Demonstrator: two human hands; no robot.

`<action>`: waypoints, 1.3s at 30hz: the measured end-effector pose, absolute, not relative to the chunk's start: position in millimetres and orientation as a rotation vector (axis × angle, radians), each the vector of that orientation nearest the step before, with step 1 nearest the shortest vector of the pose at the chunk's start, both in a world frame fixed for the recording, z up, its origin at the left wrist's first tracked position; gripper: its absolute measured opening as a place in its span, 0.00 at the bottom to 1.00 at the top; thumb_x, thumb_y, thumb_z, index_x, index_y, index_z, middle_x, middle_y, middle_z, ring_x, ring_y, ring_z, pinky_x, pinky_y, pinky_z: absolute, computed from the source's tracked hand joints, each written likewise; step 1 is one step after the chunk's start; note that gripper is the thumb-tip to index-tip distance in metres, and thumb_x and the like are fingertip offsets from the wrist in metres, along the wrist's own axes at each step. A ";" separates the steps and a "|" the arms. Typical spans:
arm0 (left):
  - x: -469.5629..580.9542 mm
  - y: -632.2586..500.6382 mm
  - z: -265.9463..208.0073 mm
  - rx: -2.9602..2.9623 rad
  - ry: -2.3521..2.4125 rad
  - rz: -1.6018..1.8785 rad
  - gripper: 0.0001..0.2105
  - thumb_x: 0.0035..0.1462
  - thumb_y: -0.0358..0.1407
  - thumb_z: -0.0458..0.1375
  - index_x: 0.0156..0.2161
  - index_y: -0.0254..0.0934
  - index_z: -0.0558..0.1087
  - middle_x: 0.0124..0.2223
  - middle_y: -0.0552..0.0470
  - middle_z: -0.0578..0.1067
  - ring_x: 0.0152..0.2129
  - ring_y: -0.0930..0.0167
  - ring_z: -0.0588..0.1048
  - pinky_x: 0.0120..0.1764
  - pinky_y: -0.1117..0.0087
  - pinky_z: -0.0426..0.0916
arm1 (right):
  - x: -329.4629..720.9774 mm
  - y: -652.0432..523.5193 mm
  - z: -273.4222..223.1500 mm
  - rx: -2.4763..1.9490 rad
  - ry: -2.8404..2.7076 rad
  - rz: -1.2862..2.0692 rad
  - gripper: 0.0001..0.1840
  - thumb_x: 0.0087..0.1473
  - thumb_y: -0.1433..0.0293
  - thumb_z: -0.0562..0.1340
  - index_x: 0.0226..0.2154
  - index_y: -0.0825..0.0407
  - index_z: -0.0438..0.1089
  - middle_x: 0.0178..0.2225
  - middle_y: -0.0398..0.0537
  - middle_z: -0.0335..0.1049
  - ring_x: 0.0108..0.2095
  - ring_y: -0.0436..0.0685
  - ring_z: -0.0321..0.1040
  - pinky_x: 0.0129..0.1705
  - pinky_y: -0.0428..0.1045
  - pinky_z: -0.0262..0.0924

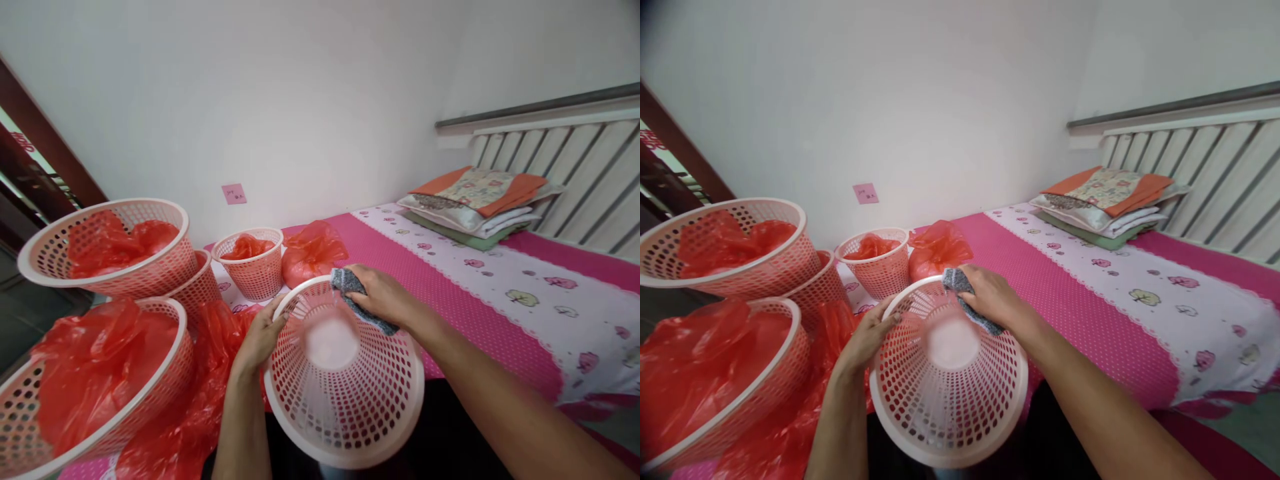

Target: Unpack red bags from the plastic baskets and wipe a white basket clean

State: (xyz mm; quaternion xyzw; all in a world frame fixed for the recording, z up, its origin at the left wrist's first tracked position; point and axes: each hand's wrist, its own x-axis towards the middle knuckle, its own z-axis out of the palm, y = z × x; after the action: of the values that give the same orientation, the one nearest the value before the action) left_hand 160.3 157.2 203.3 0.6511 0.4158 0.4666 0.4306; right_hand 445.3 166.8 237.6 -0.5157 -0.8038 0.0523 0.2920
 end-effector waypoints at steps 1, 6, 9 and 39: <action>161.0 157.6 203.0 1.591 1.039 1.176 0.20 0.55 0.39 0.64 0.53 0.38 0.78 0.55 0.44 0.81 0.55 0.59 0.75 0.64 0.57 0.62 | 449.0 165.3 233.2 -1.401 -2.095 0.161 0.19 0.59 0.71 0.65 0.53 0.50 0.70 0.52 0.54 0.77 0.49 0.64 0.75 0.47 0.52 0.63; 161.4 163.1 193.8 1.397 1.057 1.252 0.22 0.51 0.40 0.66 0.52 0.37 0.78 0.52 0.45 0.82 0.51 0.61 0.77 0.59 0.59 0.65 | 468.1 153.7 202.2 -1.639 -1.851 0.229 0.19 0.61 0.61 0.63 0.51 0.53 0.69 0.45 0.58 0.78 0.43 0.65 0.76 0.41 0.53 0.63; 160.4 166.9 186.7 1.315 1.109 1.307 0.22 0.49 0.40 0.67 0.51 0.37 0.79 0.45 0.48 0.82 0.42 0.63 0.78 0.52 0.61 0.70 | 477.1 143.9 178.3 -1.673 -1.710 0.302 0.18 0.60 0.57 0.61 0.46 0.54 0.69 0.40 0.57 0.78 0.39 0.65 0.76 0.39 0.54 0.64; 163.9 183.1 168.0 1.126 1.173 1.474 0.22 0.46 0.43 0.65 0.47 0.37 0.77 0.49 0.46 0.81 0.51 0.61 0.76 0.53 0.62 0.69 | 494.0 112.4 124.3 -1.319 -1.016 0.689 0.29 0.51 0.47 0.66 0.45 0.52 0.75 0.43 0.56 0.82 0.43 0.68 0.79 0.46 0.59 0.71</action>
State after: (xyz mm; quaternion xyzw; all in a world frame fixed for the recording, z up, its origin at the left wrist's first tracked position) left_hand 163.9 183.1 168.0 0.4566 0.4757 0.5978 0.4559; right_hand 494.0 112.4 124.3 -0.5737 -0.4420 0.2997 0.6211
